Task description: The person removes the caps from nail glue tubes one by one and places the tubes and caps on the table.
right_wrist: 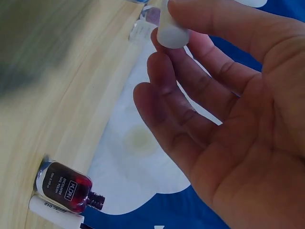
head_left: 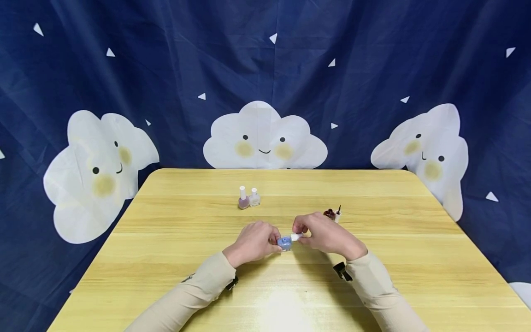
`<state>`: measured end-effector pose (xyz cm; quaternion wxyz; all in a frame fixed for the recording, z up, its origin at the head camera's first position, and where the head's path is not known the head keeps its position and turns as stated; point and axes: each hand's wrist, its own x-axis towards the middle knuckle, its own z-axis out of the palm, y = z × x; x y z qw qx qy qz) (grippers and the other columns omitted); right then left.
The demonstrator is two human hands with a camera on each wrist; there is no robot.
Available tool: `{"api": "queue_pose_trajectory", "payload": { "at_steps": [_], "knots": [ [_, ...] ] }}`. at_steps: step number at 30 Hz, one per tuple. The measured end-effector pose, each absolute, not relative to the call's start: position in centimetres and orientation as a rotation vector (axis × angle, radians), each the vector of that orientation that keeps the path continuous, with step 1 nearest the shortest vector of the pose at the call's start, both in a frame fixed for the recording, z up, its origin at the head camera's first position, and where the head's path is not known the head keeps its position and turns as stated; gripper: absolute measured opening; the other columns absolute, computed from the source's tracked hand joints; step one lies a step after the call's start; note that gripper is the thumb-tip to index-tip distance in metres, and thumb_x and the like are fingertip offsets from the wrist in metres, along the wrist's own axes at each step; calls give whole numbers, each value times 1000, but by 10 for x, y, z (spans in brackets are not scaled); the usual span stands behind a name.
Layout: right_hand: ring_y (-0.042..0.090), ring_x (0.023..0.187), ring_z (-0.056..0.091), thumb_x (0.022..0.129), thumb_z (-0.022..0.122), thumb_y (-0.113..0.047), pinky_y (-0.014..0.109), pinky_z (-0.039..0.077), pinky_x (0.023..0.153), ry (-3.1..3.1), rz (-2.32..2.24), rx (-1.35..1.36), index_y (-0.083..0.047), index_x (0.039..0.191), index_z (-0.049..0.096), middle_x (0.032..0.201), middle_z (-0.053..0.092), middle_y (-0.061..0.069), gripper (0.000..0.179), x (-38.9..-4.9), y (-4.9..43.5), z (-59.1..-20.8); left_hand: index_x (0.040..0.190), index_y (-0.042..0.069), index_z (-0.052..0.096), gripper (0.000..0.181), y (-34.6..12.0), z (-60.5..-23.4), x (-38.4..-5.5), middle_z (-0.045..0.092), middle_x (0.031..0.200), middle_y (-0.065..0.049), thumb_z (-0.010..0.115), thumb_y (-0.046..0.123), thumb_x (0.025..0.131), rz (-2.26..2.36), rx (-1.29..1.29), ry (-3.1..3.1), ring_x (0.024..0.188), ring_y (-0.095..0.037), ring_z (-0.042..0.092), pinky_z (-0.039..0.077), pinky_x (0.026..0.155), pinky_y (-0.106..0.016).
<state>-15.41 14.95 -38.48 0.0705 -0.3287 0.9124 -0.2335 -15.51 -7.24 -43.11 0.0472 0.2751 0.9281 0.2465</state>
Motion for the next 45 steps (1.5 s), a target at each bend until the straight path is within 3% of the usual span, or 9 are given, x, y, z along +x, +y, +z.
{"api": "queue_pose_trajectory", "payload": {
  "at_steps": [26, 45],
  "knots": [
    [8, 85, 65, 87, 77, -1, 30, 54, 80, 2703, -684, -974, -10, 102, 69, 92, 71, -4, 19, -158, 150, -391, 89, 16, 79, 13, -72, -432, -155, 76, 81, 7, 87, 24, 83, 750, 857, 2830, 61, -2, 49, 40, 56, -23],
    [10, 88, 67, 89, 74, 0, 46, 57, 85, 2659, -754, -960, -10, 106, 68, 94, 72, -3, 20, -158, 152, -387, 91, 16, 79, 16, -73, -431, -155, 76, 82, 6, 87, 26, 83, 753, 820, 2829, 63, -3, 52, 41, 56, -23]
  ]
}}
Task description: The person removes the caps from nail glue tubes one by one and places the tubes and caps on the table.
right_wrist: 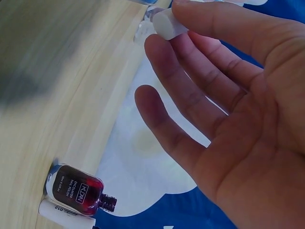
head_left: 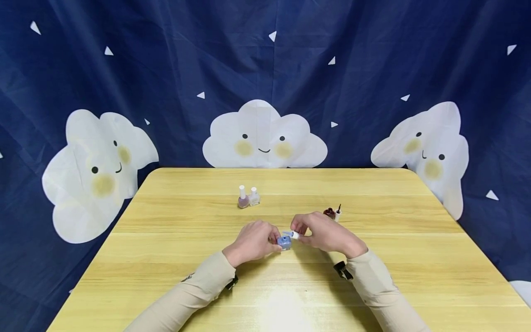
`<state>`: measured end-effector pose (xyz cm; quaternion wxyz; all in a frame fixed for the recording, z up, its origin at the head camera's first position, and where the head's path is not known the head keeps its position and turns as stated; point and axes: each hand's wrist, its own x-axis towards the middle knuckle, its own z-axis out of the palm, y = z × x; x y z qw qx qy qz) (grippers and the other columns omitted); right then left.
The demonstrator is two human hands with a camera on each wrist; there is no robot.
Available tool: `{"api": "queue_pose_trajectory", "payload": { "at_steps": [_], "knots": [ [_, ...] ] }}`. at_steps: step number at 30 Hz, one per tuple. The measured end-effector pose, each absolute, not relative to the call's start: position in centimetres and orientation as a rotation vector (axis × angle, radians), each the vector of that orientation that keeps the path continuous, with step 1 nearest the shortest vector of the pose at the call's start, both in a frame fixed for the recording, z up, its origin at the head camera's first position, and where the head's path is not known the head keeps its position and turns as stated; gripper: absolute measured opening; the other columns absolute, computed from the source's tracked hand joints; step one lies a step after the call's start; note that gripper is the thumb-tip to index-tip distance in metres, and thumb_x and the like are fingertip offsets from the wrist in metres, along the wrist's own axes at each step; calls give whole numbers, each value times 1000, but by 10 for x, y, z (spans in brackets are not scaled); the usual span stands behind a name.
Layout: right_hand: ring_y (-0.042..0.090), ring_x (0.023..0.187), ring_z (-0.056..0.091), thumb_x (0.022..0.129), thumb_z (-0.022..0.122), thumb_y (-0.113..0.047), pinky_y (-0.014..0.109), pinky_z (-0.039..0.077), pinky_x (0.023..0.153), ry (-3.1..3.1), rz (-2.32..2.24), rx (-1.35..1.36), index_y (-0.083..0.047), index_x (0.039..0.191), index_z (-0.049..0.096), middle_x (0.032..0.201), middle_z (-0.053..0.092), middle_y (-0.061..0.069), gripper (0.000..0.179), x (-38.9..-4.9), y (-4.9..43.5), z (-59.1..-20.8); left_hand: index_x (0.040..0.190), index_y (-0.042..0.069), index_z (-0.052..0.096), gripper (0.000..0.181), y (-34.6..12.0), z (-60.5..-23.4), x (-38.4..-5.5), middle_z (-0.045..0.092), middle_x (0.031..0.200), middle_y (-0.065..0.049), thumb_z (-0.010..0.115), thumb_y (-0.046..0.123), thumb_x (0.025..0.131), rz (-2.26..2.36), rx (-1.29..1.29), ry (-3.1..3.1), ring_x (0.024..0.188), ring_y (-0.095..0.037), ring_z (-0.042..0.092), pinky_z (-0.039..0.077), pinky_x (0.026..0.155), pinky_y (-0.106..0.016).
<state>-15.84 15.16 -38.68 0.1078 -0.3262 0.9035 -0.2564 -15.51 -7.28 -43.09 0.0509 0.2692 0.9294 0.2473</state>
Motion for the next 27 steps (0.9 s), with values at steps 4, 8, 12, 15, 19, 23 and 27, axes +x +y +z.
{"api": "queue_pose_trajectory", "payload": {
  "at_steps": [4, 8, 12, 15, 19, 23, 27],
  "knots": [
    [10, 89, 67, 89, 74, -1, 46, 56, 86, 2657, -772, -979, -11, 105, 68, 93, 72, -3, 19, -159, 151, -387, 90, 15, 78, 16, -73, -431, -156, 76, 83, 6, 87, 26, 83, 758, 814, 2830, 65, -3, 53, 42, 57, -24],
    [10, 89, 68, 90, 74, -2, 46, 57, 86, 2655, -783, -996, -11, 105, 68, 95, 73, -3, 19, -159, 151, -389, 90, 15, 78, 16, -73, -432, -156, 76, 83, 5, 87, 27, 83, 753, 820, 2835, 66, -3, 54, 43, 58, -24],
    [10, 89, 68, 90, 74, -1, 44, 58, 84, 2643, -801, -1004, -11, 105, 67, 95, 73, -2, 19, -160, 149, -391, 90, 16, 78, 16, -73, -432, -156, 77, 84, 5, 87, 27, 83, 752, 818, 2835, 65, -4, 53, 42, 58, -24],
    [10, 89, 69, 90, 74, -2, 40, 58, 80, 2642, -813, -1005, -12, 101, 65, 94, 74, -1, 18, -161, 149, -394, 89, 17, 78, 15, -73, -432, -156, 76, 84, 6, 87, 27, 82, 748, 811, 2834, 63, -4, 51, 41, 57, -24],
    [9, 88, 68, 90, 75, -4, 30, 53, 75, 2654, -807, -998, -15, 95, 60, 93, 75, -2, 20, -161, 149, -397, 88, 18, 78, 15, -72, -431, -155, 76, 84, 7, 88, 28, 82, 744, 804, 2835, 62, -4, 49, 40, 57, -24],
    [8, 87, 66, 90, 76, -4, 27, 50, 74, 2657, -795, -984, -16, 94, 58, 91, 73, -6, 22, -161, 149, -398, 88, 19, 78, 15, -72, -429, -155, 76, 83, 7, 88, 28, 82, 749, 793, 2832, 61, -4, 48, 40, 57, -24],
    [8, 85, 64, 89, 77, -4, 27, 49, 72, 2645, -787, -971, -16, 93, 58, 90, 71, -8, 23, -162, 150, -399, 89, 18, 78, 15, -72, -430, -155, 75, 83, 7, 87, 28, 82, 755, 783, 2827, 60, -4, 47, 40, 57, -24]
  ]
}}
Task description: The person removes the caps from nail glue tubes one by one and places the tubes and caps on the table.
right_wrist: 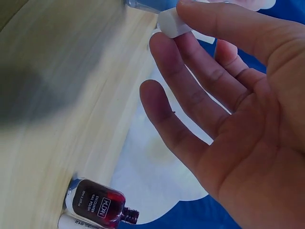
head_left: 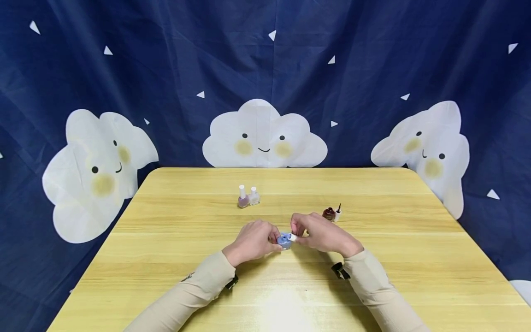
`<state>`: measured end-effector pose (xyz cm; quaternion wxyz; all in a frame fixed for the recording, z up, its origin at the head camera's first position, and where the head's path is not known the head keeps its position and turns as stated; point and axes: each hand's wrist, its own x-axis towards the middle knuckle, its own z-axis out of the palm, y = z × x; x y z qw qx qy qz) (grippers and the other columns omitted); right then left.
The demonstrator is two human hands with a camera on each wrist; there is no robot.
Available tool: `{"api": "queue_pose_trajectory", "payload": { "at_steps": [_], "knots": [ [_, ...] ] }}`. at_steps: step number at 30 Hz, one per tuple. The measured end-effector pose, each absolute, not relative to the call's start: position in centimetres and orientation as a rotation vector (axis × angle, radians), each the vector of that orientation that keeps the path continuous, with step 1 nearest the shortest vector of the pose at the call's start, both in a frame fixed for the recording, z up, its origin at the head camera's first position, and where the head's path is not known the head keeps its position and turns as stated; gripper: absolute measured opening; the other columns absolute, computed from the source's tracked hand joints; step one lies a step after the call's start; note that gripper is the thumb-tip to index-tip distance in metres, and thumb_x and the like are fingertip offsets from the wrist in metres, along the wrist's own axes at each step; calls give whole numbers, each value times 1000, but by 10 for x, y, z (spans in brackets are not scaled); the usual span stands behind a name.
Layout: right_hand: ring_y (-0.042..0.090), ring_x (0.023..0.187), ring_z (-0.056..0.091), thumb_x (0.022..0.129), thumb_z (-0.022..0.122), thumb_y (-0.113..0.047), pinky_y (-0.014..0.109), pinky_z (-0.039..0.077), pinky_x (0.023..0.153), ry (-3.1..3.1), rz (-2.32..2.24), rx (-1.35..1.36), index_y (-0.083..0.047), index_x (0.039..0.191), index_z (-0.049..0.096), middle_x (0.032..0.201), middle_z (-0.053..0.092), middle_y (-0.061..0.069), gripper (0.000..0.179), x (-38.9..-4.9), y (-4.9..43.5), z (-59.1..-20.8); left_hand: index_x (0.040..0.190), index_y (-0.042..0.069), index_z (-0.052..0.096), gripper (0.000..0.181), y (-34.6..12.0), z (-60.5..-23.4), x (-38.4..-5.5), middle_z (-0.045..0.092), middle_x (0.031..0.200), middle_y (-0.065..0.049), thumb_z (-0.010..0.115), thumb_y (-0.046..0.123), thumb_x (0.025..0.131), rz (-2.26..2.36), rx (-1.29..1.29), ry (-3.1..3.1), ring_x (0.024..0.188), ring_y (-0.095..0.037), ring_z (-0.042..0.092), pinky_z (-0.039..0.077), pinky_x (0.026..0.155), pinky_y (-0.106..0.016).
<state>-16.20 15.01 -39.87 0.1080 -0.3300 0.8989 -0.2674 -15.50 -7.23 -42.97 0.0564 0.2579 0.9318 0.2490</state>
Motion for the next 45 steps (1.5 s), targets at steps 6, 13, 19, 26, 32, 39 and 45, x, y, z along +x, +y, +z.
{"api": "queue_pose_trajectory", "payload": {
  "at_steps": [6, 13, 19, 26, 32, 39, 45],
  "knots": [
    [8, 84, 62, 88, 77, -3, 27, 48, 70, 2630, -779, -967, -15, 92, 57, 90, 72, -8, 23, -164, 151, -400, 89, 18, 78, 16, -72, -429, -155, 75, 82, 8, 87, 29, 82, 752, 778, 2827, 60, -4, 47, 39, 57, -24],
    [13, 88, 66, 87, 77, -3, 29, 50, 74, 2631, -778, -960, -15, 91, 57, 92, 73, -5, 23, -164, 151, -401, 89, 18, 79, 16, -72, -429, -154, 75, 82, 7, 88, 29, 81, 753, 786, 2833, 61, -5, 49, 39, 57, -24],
    [9, 86, 64, 87, 79, -4, 30, 50, 75, 2658, -764, -926, -16, 91, 57, 92, 72, -6, 25, -165, 154, -401, 90, 18, 79, 17, -72, -429, -155, 75, 82, 8, 88, 29, 81, 752, 769, 2828, 61, -4, 49, 40, 58, -24],
    [9, 87, 66, 89, 77, -5, 29, 49, 73, 2678, -787, -923, -15, 92, 57, 92, 73, -7, 23, -165, 156, -399, 90, 18, 78, 18, -72, -430, -155, 74, 81, 8, 88, 30, 81, 759, 771, 2826, 59, -4, 48, 40, 57, -24],
    [11, 93, 70, 90, 75, -5, 30, 52, 76, 2683, -850, -932, -16, 92, 57, 95, 74, -5, 22, -163, 155, -394, 91, 18, 79, 17, -73, -430, -156, 76, 83, 7, 87, 30, 83, 759, 764, 2819, 59, -4, 49, 40, 57, -24],
    [13, 94, 71, 90, 73, -2, 33, 55, 79, 2661, -928, -951, -15, 96, 57, 99, 73, -2, 21, -162, 155, -392, 94, 16, 79, 20, -75, -428, -156, 77, 87, 3, 86, 30, 82, 763, 739, 2826, 61, -5, 51, 42, 58, -24],
    [13, 92, 70, 90, 73, -2, 45, 58, 85, 2663, -1010, -935, -14, 98, 57, 96, 73, -3, 21, -160, 157, -388, 92, 16, 79, 19, -75, -427, -158, 77, 86, 5, 87, 31, 82, 768, 749, 2833, 63, -3, 53, 44, 58, -23]
  ]
}}
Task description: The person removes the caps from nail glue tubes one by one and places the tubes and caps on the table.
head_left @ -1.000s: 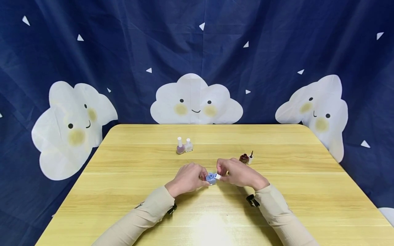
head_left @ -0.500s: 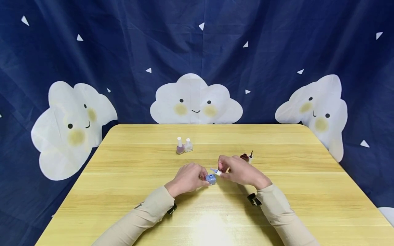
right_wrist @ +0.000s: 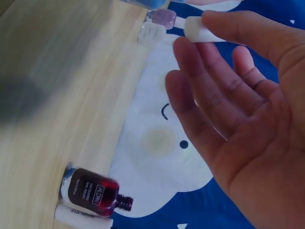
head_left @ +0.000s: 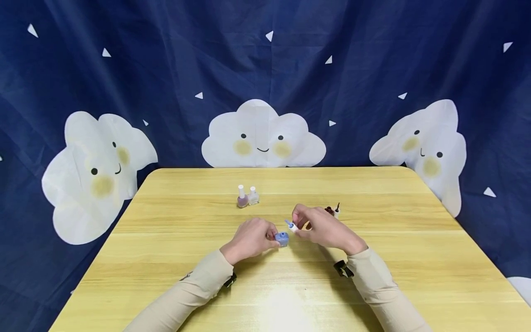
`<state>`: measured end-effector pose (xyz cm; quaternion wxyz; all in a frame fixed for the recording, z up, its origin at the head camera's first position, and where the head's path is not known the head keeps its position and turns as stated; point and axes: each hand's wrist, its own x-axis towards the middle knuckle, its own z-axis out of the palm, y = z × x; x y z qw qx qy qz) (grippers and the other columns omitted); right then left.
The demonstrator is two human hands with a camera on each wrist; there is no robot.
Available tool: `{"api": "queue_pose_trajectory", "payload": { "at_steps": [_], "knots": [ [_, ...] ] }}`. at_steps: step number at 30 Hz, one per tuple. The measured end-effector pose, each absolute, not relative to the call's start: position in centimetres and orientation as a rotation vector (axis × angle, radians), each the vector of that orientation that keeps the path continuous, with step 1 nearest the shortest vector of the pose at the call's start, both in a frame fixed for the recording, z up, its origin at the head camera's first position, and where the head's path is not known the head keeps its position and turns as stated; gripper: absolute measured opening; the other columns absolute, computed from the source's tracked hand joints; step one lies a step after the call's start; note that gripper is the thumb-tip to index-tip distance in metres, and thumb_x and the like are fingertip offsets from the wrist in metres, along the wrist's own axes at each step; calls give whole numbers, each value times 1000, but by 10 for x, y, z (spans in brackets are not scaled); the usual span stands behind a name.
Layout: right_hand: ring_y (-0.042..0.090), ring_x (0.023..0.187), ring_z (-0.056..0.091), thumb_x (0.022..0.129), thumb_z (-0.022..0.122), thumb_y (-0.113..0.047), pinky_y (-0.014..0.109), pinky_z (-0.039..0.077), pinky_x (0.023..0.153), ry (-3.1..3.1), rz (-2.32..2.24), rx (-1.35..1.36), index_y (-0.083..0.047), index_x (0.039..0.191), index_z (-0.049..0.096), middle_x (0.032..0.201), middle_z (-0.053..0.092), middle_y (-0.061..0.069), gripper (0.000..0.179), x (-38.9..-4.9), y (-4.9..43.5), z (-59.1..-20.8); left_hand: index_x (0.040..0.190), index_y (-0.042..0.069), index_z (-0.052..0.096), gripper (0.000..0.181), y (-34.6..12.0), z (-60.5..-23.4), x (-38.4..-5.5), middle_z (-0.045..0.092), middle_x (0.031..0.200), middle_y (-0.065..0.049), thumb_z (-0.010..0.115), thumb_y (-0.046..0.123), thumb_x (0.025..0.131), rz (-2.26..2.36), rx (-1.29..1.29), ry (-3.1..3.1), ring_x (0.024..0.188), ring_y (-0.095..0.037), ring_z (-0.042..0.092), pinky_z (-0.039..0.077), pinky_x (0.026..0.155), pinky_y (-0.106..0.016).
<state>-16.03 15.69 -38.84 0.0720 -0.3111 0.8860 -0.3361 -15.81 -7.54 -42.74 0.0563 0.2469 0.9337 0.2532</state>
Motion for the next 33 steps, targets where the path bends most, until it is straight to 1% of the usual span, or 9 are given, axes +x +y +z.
{"api": "queue_pose_trajectory", "payload": {
  "at_steps": [6, 8, 12, 17, 23, 30, 33],
  "knots": [
    [9, 89, 69, 91, 76, -8, 42, 58, 83, 2727, -1085, -881, -16, 101, 61, 93, 71, -6, 20, -157, 172, -391, 96, 15, 79, 19, -73, -424, -162, 77, 87, 6, 85, 28, 85, 817, 781, 2841, 62, -3, 51, 40, 55, -23],
    [9, 89, 69, 92, 76, -10, 39, 58, 81, 2750, -1111, -852, -15, 104, 62, 94, 71, -7, 19, -156, 179, -393, 98, 14, 79, 19, -72, -422, -164, 76, 87, 6, 84, 27, 85, 835, 798, 2854, 62, -3, 51, 39, 54, -23],
    [8, 88, 69, 92, 77, -12, 36, 57, 81, 2811, -1142, -805, -14, 107, 63, 95, 70, -8, 21, -151, 197, -399, 98, 14, 80, 19, -65, -418, -167, 76, 86, 7, 84, 27, 85, 863, 809, 2869, 66, -2, 55, 40, 56, -22],
    [8, 89, 68, 91, 78, -11, 40, 56, 80, 2905, -1155, -754, -17, 107, 64, 93, 69, -10, 22, -145, 217, -407, 98, 16, 80, 19, -50, -413, -171, 77, 87, 7, 84, 29, 85, 916, 820, 2860, 72, -4, 60, 43, 61, -23],
    [10, 88, 68, 89, 79, -7, 37, 57, 76, 2938, -1167, -720, -16, 105, 64, 91, 67, -9, 24, -140, 237, -417, 102, 17, 80, 22, -27, -407, -175, 78, 89, 7, 83, 30, 86, 976, 786, 2843, 78, -6, 64, 44, 64, -24],
    [10, 87, 69, 88, 80, -6, 36, 57, 74, 2981, -1168, -687, -14, 108, 63, 91, 70, -8, 26, -140, 255, -424, 105, 15, 79, 25, -4, -405, -178, 78, 91, 5, 83, 31, 86, 1034, 779, 2795, 78, -6, 63, 45, 67, -25],
    [11, 87, 70, 88, 79, -5, 36, 58, 75, 2974, -1190, -689, -12, 107, 63, 91, 71, -6, 26, -142, 261, -428, 106, 16, 79, 25, 6, -408, -182, 78, 92, 5, 83, 31, 86, 1020, 773, 2798, 76, -6, 62, 44, 65, -24]
  ]
}}
